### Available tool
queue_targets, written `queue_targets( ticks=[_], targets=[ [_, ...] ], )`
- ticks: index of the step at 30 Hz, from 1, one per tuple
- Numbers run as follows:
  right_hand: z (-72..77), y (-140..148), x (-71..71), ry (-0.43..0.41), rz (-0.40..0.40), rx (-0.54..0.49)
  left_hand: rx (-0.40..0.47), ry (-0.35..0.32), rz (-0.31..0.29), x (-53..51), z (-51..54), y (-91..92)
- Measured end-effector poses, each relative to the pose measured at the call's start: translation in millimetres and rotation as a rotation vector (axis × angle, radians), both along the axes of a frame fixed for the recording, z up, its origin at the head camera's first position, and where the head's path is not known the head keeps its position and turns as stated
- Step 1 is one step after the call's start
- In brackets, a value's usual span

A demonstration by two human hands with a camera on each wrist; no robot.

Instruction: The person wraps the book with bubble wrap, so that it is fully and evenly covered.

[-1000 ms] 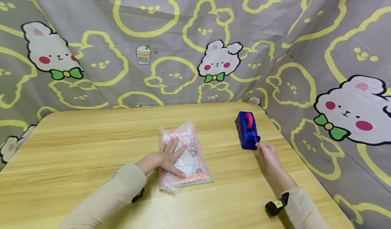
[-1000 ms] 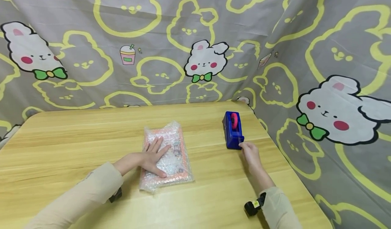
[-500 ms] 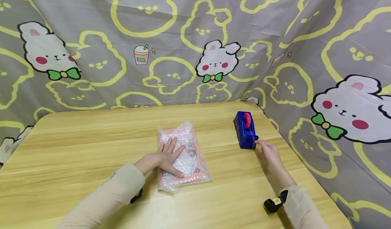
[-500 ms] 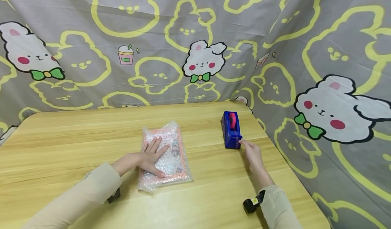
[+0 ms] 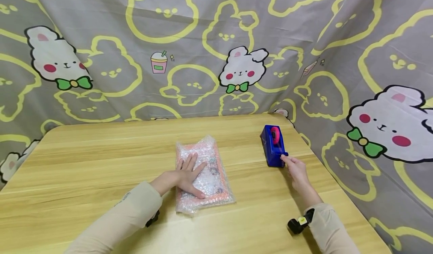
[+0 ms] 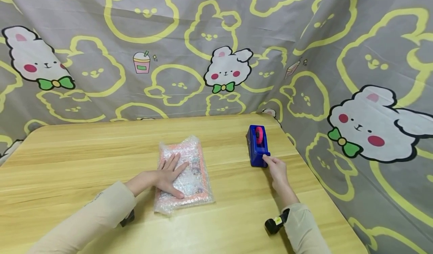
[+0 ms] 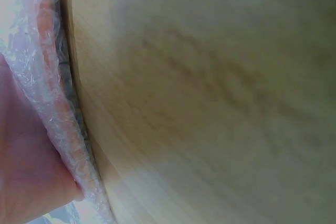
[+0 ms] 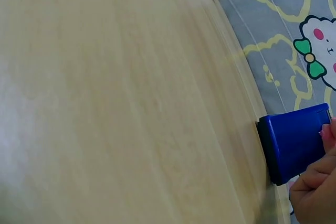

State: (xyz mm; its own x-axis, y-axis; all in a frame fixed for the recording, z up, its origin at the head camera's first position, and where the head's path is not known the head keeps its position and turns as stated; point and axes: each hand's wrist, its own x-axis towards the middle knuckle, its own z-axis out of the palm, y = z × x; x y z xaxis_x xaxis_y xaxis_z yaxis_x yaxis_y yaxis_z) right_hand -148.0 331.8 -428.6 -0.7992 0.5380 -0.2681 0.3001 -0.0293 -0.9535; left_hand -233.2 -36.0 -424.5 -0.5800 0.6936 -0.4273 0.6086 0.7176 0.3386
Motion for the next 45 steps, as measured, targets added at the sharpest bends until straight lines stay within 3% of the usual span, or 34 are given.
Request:
queue_targets(
  ticks=[7,29,45],
  targets=[
    [-1.7,-0.7,0.5,-0.011,-0.023,0.01,0.004,0.0,-0.003,-1.4,-1.4,0.3],
    [5.2,1.3,-3.6,-0.081,0.036,-0.056,0.005,-0.009,-0.013,0.5,3.4,-1.7],
    [5.3,-0.3,-3.5,-0.065,0.064,-0.082,-0.002,0.0,-0.026,-1.5,-1.0,-2.2]
  ],
)
